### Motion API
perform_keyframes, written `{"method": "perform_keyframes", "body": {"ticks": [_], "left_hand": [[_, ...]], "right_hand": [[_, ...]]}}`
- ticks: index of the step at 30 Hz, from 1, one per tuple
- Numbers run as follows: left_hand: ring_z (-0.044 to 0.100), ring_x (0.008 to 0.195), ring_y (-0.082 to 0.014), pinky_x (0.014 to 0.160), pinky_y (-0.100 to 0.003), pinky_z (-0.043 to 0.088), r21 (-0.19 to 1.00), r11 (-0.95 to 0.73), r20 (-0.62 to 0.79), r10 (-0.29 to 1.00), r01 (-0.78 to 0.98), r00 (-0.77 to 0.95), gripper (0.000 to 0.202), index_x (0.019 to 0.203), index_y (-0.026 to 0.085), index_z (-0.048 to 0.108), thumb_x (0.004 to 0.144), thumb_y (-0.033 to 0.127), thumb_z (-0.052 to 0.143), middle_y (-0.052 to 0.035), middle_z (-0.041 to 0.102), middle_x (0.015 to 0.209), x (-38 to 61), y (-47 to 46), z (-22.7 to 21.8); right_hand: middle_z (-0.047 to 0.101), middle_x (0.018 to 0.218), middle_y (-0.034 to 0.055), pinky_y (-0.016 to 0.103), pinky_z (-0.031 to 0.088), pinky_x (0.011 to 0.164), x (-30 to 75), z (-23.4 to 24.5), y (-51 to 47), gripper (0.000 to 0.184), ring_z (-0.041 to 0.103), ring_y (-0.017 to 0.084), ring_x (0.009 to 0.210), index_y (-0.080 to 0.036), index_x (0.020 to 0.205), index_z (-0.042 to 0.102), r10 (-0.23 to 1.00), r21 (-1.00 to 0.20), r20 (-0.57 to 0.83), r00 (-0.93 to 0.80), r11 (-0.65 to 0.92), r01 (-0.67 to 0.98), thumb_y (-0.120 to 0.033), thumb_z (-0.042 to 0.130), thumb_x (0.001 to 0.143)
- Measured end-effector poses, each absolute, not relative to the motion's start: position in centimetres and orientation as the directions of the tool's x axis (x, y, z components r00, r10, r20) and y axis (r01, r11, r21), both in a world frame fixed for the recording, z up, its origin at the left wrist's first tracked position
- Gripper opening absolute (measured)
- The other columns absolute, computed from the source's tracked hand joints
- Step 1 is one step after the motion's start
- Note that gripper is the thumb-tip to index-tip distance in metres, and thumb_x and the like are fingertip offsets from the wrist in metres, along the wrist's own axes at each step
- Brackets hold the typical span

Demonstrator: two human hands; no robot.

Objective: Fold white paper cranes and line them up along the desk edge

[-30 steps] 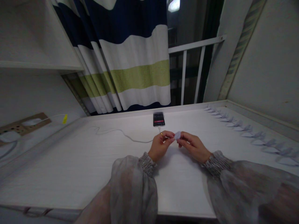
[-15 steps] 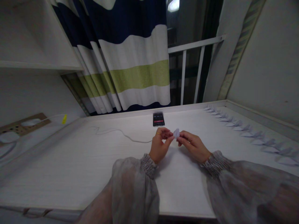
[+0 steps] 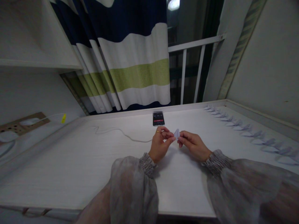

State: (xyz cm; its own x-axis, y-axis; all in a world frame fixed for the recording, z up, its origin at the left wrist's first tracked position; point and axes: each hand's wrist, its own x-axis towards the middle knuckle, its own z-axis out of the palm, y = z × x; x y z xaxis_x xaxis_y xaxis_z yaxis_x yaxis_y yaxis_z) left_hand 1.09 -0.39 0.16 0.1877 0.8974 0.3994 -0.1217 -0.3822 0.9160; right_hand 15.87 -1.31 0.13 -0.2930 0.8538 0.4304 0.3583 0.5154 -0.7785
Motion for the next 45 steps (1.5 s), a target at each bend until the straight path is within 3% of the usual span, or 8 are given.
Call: {"method": "perform_keyframes", "body": {"ticks": [5, 10, 15, 21, 30, 37, 45], "left_hand": [[0.052, 0.057, -0.0055, 0.061, -0.021, 0.041, 0.935, -0.232, 0.300, 0.921, -0.269, 0.247, 0.036, 0.079, 0.019, 0.034, 0.059, 0.015, 0.064, 0.0064, 0.054, 0.062, 1.4, 0.3, -0.6], [0.051, 0.060, -0.0053, 0.061, -0.020, 0.040, 0.959, -0.224, 0.263, 0.933, -0.176, 0.246, 0.027, 0.078, 0.014, 0.047, 0.058, 0.013, 0.064, 0.0025, 0.053, 0.065, 1.3, 0.5, -0.8], [0.051, 0.056, -0.0060, 0.056, -0.020, 0.039, 0.972, -0.154, 0.195, 0.949, -0.176, 0.246, 0.036, 0.083, 0.013, 0.051, 0.053, 0.017, 0.069, 0.0026, 0.055, 0.065, 1.0, 0.5, -0.6], [0.054, 0.058, -0.0093, 0.061, -0.025, 0.041, 0.976, -0.026, 0.111, 0.912, -0.216, 0.395, 0.030, 0.076, 0.010, 0.060, 0.053, 0.026, 0.071, -0.0022, 0.061, 0.065, 0.9, 0.3, -0.3], [0.046, 0.050, -0.0062, 0.055, -0.022, 0.036, 0.984, -0.083, 0.116, 0.969, -0.158, 0.219, 0.018, 0.059, 0.011, 0.061, 0.053, 0.026, 0.071, 0.0020, 0.055, 0.052, 0.8, 0.2, -0.3], [0.043, 0.048, -0.0054, 0.051, -0.021, 0.032, 0.985, -0.101, 0.130, 0.968, -0.142, 0.214, 0.017, 0.058, 0.010, 0.061, 0.054, 0.025, 0.069, 0.0023, 0.053, 0.050, 0.8, 0.0, -0.2], [0.040, 0.046, -0.0043, 0.049, -0.020, 0.029, 0.992, -0.068, 0.092, 0.963, -0.103, 0.253, 0.018, 0.055, 0.009, 0.058, 0.051, 0.023, 0.070, 0.0036, 0.052, 0.048, 1.3, -0.7, -0.2]], "right_hand": [[0.050, 0.051, -0.0031, 0.024, 0.039, 0.051, 15.7, -1.0, -0.6, 0.018, 0.049, 0.011, 0.048, -0.019, 0.062, 0.043, 0.908, -0.831, 0.341, -0.243, 0.412, 0.374, -0.029, 0.040, 0.077], [0.053, 0.054, -0.0020, 0.024, 0.040, 0.054, 15.6, -1.1, -0.4, 0.017, 0.050, 0.012, 0.052, -0.019, 0.062, 0.044, 0.894, -0.790, 0.354, -0.274, 0.443, 0.425, -0.026, 0.040, 0.077], [0.055, 0.058, -0.0005, 0.024, 0.039, 0.054, 15.5, -0.3, -0.9, 0.017, 0.051, 0.012, 0.055, -0.019, 0.064, 0.047, 0.884, -0.753, 0.356, -0.304, 0.464, 0.467, -0.026, 0.041, 0.077], [0.054, 0.059, 0.0004, 0.024, 0.039, 0.054, 15.4, -0.1, -1.1, 0.019, 0.050, 0.012, 0.056, -0.018, 0.064, 0.049, 0.879, -0.773, 0.347, -0.326, 0.465, 0.432, -0.031, 0.041, 0.077], [0.054, 0.060, -0.0004, 0.026, 0.042, 0.059, 15.5, -0.5, -0.9, 0.021, 0.052, 0.012, 0.057, -0.017, 0.069, 0.053, 0.917, -0.857, 0.311, -0.249, 0.384, 0.343, -0.035, 0.045, 0.076], [0.054, 0.071, -0.0001, 0.026, 0.043, 0.062, 15.2, -0.2, -0.9, 0.022, 0.052, 0.012, 0.065, -0.017, 0.081, 0.052, 0.918, -0.915, 0.364, -0.158, 0.384, 0.126, -0.036, 0.054, 0.071], [0.052, 0.064, -0.0007, 0.027, 0.038, 0.061, 15.4, 0.2, -1.0, 0.015, 0.048, 0.012, 0.063, -0.016, 0.064, 0.058, 0.888, -0.861, 0.434, -0.153, 0.458, 0.222, -0.031, 0.060, 0.066]]}}
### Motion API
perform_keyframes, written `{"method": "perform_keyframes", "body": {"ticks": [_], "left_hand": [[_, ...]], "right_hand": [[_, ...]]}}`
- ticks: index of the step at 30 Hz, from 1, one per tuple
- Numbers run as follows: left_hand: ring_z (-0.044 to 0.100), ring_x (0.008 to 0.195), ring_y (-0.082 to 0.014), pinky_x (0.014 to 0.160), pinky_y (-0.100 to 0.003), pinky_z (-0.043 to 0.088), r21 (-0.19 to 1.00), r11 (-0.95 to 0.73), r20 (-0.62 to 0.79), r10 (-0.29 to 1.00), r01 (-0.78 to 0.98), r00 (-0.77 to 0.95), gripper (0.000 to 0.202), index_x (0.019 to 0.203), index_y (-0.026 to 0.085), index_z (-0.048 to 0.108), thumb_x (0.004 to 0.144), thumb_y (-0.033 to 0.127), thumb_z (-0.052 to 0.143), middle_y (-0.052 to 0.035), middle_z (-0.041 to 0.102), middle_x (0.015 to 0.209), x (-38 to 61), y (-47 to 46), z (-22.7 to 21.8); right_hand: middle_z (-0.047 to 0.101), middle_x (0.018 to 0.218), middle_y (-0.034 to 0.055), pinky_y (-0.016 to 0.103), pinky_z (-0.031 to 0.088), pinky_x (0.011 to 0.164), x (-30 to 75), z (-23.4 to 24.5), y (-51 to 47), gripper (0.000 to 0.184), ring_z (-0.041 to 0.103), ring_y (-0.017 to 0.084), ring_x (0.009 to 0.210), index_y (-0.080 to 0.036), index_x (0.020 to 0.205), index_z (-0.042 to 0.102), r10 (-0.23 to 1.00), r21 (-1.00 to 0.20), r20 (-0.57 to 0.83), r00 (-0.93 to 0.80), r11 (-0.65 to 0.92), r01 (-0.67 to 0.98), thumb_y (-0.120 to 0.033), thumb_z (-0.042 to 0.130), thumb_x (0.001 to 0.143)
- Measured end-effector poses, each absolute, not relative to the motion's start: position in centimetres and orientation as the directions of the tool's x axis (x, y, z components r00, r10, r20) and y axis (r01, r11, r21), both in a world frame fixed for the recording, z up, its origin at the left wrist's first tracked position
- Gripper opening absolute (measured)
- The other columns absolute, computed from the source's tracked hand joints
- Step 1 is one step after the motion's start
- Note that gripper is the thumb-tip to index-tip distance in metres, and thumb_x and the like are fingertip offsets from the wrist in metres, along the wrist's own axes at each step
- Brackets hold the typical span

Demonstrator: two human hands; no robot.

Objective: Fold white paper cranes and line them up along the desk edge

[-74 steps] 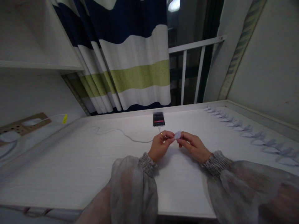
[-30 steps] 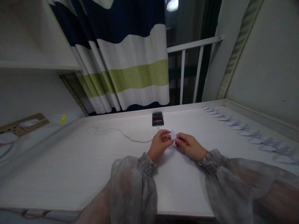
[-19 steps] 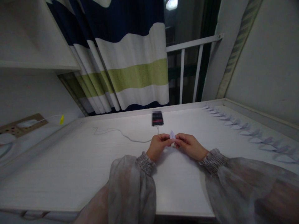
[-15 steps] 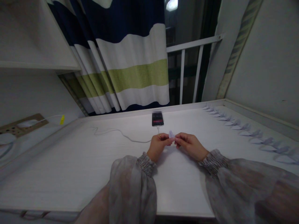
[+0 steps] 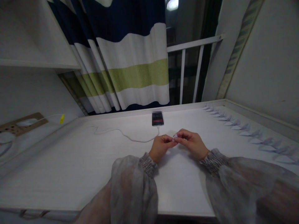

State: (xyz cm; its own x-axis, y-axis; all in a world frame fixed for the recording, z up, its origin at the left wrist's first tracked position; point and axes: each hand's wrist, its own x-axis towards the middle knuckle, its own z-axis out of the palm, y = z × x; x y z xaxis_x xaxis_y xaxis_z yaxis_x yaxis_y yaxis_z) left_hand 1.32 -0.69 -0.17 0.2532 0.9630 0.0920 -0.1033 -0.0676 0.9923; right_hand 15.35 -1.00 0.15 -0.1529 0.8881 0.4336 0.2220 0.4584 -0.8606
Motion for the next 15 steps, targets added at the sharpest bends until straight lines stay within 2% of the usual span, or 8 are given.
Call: {"method": "perform_keyframes", "body": {"ticks": [9, 15], "left_hand": [[0.041, 0.045, -0.0048, 0.049, -0.021, 0.030, 0.996, -0.047, 0.066, 0.946, -0.070, 0.316, 0.022, 0.051, 0.010, 0.056, 0.048, 0.024, 0.072, 0.0038, 0.050, 0.045, 1.21, -0.57, -0.15], [0.049, 0.054, -0.0074, 0.057, -0.023, 0.037, 0.981, -0.061, 0.120, 0.936, -0.182, 0.330, 0.026, 0.067, 0.011, 0.060, 0.048, 0.023, 0.073, 0.0017, 0.058, 0.058, 1.33, -0.68, -0.32]], "right_hand": [[0.052, 0.057, -0.0025, 0.026, 0.036, 0.057, 15.32, 0.44, -1.04, 0.018, 0.046, 0.010, 0.057, -0.015, 0.055, 0.059, 0.941, -0.942, 0.322, -0.106, 0.329, 0.064, -0.031, 0.066, 0.057], [0.052, 0.058, -0.0029, 0.025, 0.037, 0.057, 15.35, 0.34, -0.72, 0.019, 0.046, 0.009, 0.057, -0.015, 0.058, 0.056, 0.962, -0.963, 0.269, -0.042, 0.268, -0.015, -0.031, 0.068, 0.056]]}}
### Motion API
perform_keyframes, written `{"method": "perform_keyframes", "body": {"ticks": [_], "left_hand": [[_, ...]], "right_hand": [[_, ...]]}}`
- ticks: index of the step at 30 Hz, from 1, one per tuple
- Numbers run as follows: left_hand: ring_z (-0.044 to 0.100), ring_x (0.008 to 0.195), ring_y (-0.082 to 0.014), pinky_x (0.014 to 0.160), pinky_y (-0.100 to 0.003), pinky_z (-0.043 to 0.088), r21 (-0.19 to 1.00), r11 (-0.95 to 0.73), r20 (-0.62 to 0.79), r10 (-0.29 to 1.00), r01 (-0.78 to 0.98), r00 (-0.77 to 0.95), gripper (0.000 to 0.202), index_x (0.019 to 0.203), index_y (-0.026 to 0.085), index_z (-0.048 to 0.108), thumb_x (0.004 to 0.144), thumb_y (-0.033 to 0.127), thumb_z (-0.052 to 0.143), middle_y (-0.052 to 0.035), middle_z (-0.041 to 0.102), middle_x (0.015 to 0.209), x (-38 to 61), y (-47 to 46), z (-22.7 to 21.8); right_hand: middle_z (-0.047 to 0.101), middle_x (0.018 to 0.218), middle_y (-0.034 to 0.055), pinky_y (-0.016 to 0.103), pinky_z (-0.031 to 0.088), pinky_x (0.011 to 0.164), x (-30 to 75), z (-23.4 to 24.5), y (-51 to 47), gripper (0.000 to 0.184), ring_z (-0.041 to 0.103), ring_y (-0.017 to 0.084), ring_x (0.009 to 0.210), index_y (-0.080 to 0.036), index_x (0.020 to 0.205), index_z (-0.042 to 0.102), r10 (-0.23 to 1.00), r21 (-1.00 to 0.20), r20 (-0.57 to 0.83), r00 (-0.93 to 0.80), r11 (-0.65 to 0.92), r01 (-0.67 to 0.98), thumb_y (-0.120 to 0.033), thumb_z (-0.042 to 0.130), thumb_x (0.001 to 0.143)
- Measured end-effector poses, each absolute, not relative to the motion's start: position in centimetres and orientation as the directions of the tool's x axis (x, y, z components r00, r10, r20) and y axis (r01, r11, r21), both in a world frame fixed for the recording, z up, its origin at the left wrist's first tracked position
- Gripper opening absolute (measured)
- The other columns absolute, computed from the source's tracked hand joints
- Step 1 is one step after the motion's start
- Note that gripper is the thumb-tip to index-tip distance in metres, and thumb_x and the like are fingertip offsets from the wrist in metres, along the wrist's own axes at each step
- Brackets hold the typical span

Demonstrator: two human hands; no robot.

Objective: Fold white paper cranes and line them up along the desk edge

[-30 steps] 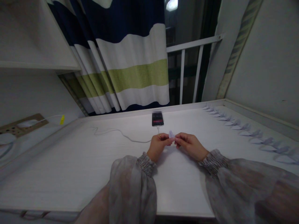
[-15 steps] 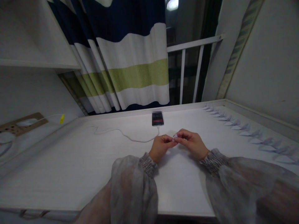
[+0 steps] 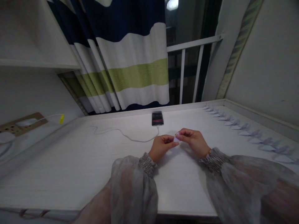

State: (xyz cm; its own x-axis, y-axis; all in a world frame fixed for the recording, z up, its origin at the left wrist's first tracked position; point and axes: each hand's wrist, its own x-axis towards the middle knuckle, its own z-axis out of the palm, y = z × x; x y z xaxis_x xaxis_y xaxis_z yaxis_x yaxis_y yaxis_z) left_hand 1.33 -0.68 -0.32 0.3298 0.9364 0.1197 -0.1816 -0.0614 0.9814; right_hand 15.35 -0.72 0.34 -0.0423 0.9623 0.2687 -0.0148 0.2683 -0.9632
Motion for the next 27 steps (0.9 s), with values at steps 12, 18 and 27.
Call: {"method": "perform_keyframes", "body": {"ticks": [12, 18, 27], "left_hand": [[0.049, 0.052, -0.0041, 0.054, -0.018, 0.040, 0.914, -0.257, 0.317, 0.936, -0.315, 0.155, 0.024, 0.068, 0.015, 0.046, 0.057, 0.015, 0.067, 0.0065, 0.050, 0.059, 1.19, 0.09, -0.21], [0.049, 0.053, -0.0042, 0.055, -0.018, 0.041, 0.916, -0.246, 0.309, 0.936, -0.317, 0.168, 0.026, 0.068, 0.014, 0.048, 0.053, 0.012, 0.069, 0.0062, 0.051, 0.059, 1.23, 0.04, -0.22], [0.057, 0.061, -0.0089, 0.065, -0.026, 0.045, 0.927, -0.179, 0.273, 0.925, -0.331, 0.264, 0.031, 0.081, 0.016, 0.051, 0.056, 0.012, 0.068, 0.0026, 0.057, 0.067, 0.80, -0.06, -0.02]], "right_hand": [[0.051, 0.073, -0.0011, 0.027, 0.042, 0.065, 15.00, -0.18, -1.22, 0.016, 0.051, 0.012, 0.068, -0.020, 0.082, 0.049, 0.856, -0.853, 0.492, -0.157, 0.510, 0.113, -0.023, 0.058, 0.069], [0.048, 0.066, -0.0030, 0.024, 0.040, 0.058, 15.19, -0.10, -1.05, 0.013, 0.047, 0.010, 0.061, -0.019, 0.075, 0.049, 0.869, -0.865, 0.471, -0.149, 0.488, 0.113, -0.023, 0.059, 0.067], [0.047, 0.060, -0.0055, 0.025, 0.042, 0.057, 15.20, 0.19, -0.91, 0.016, 0.050, 0.009, 0.057, -0.018, 0.072, 0.049, 0.909, -0.925, 0.379, -0.173, 0.368, -0.092, -0.026, 0.061, 0.064]]}}
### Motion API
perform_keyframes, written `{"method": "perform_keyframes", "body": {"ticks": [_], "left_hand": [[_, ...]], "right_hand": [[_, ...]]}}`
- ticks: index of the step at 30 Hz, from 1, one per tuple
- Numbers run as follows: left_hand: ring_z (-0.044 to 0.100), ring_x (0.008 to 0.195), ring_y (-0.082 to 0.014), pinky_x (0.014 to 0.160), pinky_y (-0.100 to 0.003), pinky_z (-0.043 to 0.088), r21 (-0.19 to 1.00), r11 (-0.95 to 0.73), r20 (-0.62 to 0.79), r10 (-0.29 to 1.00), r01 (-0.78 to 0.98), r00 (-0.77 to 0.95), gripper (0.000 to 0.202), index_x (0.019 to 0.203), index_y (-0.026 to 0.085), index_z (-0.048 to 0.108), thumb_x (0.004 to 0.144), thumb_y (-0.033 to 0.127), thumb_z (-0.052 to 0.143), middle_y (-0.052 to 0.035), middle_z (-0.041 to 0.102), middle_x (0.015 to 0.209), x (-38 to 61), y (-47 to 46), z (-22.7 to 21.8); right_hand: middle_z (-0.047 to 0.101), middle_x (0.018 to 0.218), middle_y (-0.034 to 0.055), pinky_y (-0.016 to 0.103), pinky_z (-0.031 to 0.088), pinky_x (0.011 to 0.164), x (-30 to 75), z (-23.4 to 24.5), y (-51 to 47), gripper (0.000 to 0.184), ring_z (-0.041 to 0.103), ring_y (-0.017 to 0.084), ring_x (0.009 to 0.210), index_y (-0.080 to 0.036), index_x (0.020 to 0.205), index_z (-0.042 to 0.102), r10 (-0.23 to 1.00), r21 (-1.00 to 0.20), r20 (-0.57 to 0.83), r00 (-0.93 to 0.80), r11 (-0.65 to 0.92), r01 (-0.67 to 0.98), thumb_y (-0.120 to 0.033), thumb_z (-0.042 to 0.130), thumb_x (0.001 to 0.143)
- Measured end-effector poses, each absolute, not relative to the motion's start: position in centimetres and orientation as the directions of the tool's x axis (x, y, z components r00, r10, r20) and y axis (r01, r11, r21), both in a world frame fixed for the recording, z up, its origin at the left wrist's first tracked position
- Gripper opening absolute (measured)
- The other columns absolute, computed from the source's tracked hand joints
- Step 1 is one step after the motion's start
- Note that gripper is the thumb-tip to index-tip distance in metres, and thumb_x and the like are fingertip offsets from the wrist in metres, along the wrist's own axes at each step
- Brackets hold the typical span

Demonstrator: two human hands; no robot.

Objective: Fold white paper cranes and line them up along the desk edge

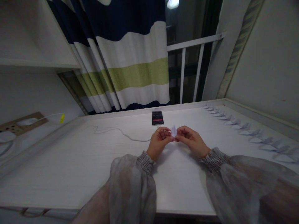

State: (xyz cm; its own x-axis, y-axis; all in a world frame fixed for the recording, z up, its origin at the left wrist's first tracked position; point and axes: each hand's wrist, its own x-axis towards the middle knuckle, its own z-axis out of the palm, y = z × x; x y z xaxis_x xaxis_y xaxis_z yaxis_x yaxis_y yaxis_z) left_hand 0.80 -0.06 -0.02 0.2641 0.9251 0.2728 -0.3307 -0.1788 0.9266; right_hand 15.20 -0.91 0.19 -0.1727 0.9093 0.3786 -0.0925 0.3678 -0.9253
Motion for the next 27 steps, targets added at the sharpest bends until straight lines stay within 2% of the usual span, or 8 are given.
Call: {"method": "perform_keyframes", "body": {"ticks": [5, 13, 27], "left_hand": [[0.057, 0.060, -0.0087, 0.064, -0.026, 0.045, 0.925, -0.165, 0.281, 0.903, -0.341, 0.325, 0.027, 0.079, 0.015, 0.053, 0.056, 0.016, 0.068, 0.0029, 0.058, 0.065, 0.74, -0.17, 0.15], [0.056, 0.057, -0.0085, 0.064, -0.026, 0.045, 0.944, -0.110, 0.213, 0.923, -0.310, 0.320, 0.023, 0.072, 0.013, 0.058, 0.053, 0.015, 0.069, 0.0026, 0.060, 0.060, 0.69, -0.07, 0.10], [0.058, 0.054, -0.0095, 0.064, -0.026, 0.047, 0.946, -0.136, 0.224, 0.931, -0.294, 0.289, 0.008, 0.063, 0.013, 0.061, 0.056, 0.011, 0.063, 0.0020, 0.061, 0.056, 0.79, -0.16, 0.44]], "right_hand": [[0.052, 0.060, -0.0048, 0.026, 0.044, 0.058, 15.32, 0.55, -1.21, 0.016, 0.054, 0.010, 0.056, -0.019, 0.077, 0.048, 0.915, -0.948, 0.320, -0.247, 0.306, -0.092, -0.029, 0.058, 0.068], [0.057, 0.057, -0.0037, 0.027, 0.045, 0.058, 15.60, 0.37, -1.09, 0.017, 0.056, 0.011, 0.055, -0.018, 0.076, 0.050, 0.908, -0.950, 0.313, -0.280, 0.301, -0.087, -0.030, 0.060, 0.068], [0.061, 0.057, -0.0024, 0.028, 0.044, 0.063, 15.92, -0.05, -0.98, 0.007, 0.058, 0.012, 0.057, -0.018, 0.072, 0.056, 0.909, -0.937, 0.351, -0.227, 0.342, -0.077, -0.022, 0.058, 0.066]]}}
